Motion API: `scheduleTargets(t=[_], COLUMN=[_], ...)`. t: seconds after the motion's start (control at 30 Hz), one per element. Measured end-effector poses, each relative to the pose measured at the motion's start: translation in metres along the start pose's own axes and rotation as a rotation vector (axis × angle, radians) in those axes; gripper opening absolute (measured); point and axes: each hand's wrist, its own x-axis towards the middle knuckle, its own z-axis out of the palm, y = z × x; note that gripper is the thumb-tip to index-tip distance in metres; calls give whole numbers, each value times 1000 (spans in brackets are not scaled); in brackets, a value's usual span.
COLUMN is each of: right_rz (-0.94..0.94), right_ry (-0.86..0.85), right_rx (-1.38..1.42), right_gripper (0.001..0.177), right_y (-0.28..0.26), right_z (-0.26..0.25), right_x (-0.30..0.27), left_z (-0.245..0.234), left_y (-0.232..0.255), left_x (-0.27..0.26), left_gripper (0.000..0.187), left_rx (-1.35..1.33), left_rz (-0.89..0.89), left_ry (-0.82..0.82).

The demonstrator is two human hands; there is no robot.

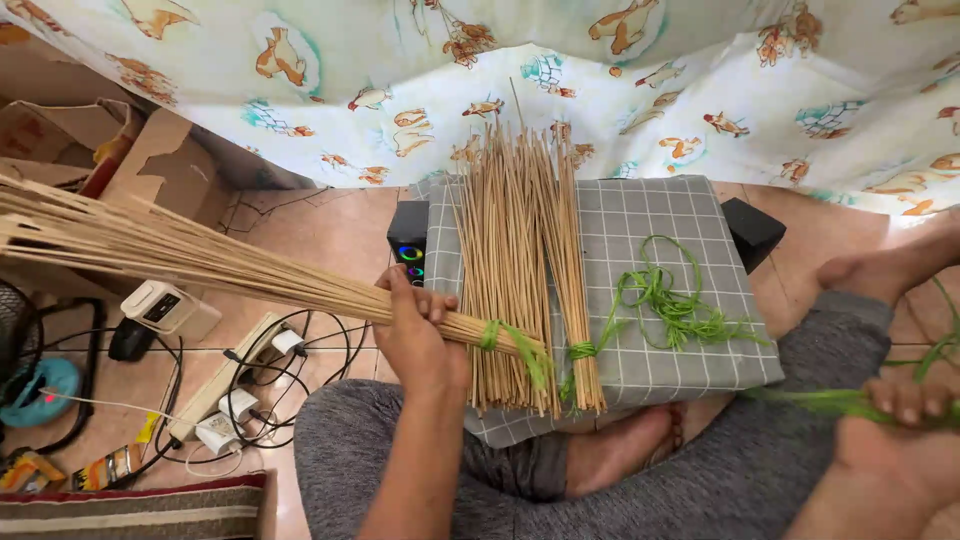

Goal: The person is organizing thin bamboo sticks into bundles and securing each bundle by tying a green plastic strip around it.

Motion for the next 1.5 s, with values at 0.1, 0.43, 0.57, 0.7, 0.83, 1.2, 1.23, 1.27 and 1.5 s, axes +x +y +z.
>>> scheduleTargets(t=[0.1,0.43,0.57,0.7,0.83,1.2,1.23,1.27,1.5], right_rz=[-7,409,546,495,446,-59,-63,11,-249], right_ry=[489,-829,-905,-927,-471,-208,-211,-410,-497], right_rx=[-248,-1020,-1258,-1243,-1207,-1293,-1287,-1480,-1814], right_gripper=[8,48,26,25,19,34,34,50,38], right_y=[10,68,59,45,22,97,102,108,83], right_z=[205,378,362,330,306,294,285,276,300], right_x=[-23,-80,-81,-61,-22,55,49,42,-12], left_z=[0,-2,-13,-6,-11,-34,-37,-40,-42], left_y=[-20,-34,-16,21,22,-58,-60,-63,-72], left_x=[-10,-55,-35,-15,-20,-64,-66,-68,-67], left_gripper=[31,18,23,19,16,24,24,20,10], left_rx=[173,82,51,-64,-96,329,328,286,195], left_rz=[-18,-52,-46,7,61,-388,-381,-436,-638], left_ry=[-94,-383,-401,-279,-313,-417,-420,-413,-395])
